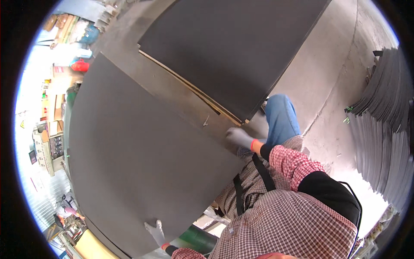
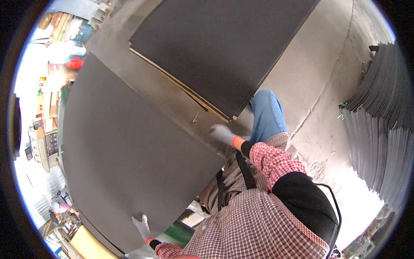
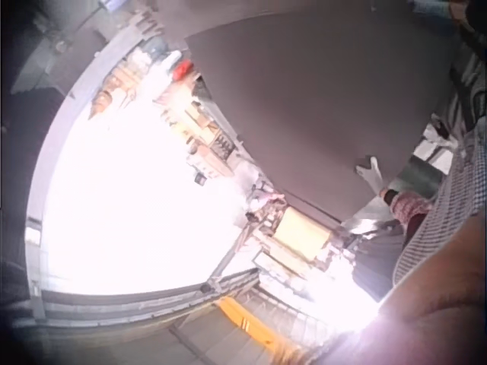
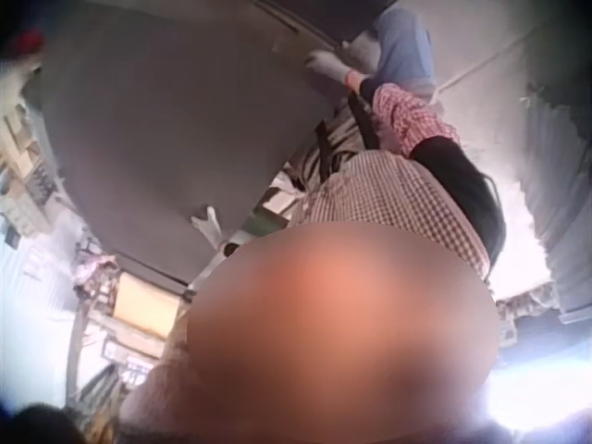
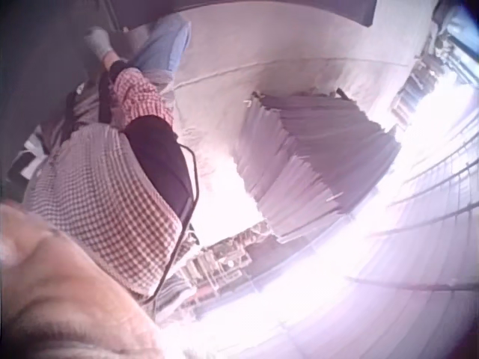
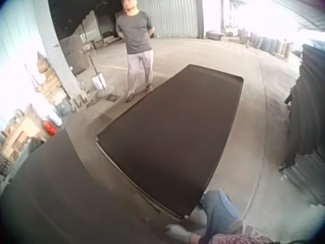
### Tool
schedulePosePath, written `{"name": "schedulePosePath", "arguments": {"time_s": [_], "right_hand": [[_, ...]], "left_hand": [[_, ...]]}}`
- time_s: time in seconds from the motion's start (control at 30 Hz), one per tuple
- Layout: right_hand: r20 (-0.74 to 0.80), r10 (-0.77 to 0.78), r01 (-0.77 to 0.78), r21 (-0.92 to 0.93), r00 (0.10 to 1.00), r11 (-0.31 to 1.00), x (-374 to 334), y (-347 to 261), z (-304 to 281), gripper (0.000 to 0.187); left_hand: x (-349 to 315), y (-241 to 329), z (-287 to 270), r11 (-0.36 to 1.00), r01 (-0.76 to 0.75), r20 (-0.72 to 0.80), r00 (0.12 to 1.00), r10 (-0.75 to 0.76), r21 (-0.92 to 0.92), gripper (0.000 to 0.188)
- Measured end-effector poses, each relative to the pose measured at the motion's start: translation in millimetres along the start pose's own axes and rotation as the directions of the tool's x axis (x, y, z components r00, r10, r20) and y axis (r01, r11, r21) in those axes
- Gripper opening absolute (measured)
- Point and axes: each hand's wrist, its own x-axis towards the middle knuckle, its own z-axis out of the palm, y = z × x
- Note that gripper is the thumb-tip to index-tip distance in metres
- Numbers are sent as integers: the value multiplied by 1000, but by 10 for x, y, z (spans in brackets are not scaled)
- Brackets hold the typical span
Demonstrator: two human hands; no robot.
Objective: Stacking large grey foam or rubber sheets onto a conveyor belt or workspace table.
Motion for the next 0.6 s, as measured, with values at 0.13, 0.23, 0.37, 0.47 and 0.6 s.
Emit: {"name": "schedulePosePath", "arguments": {"time_s": [0.13, 0.23, 0.37, 0.47, 0.6], "right_hand": [[-24, 194, -192, -297, 981, 935, 415, 437, -206, 19], [-66, 240, -245, -437, 968, 866, 495, 1414, -176, 21], [-248, 737, -576, 489, 629, 655, 678, 2373, -102, 26], [-241, 863, -433, 785, 445, 443, 708, 2456, -57, 29], [305, 914, -426, 888, 269, -171, 735, 1756, 186, 50]], "left_hand": [[-101, -576, -270, 963, 137, -25, 989, -146, -234, 78], [-51, -428, -286, 820, 532, 42, 843, -536, -213, 60], [-132, -35, 296, 964, 72, -541, 816, -205, -256, 39], [-431, 1355, 167, 981, -192, -599, 788, 139, -24, 29], [-808, 1940, 249, 937, -323, -585, 788, 190, -132, 28]]}}
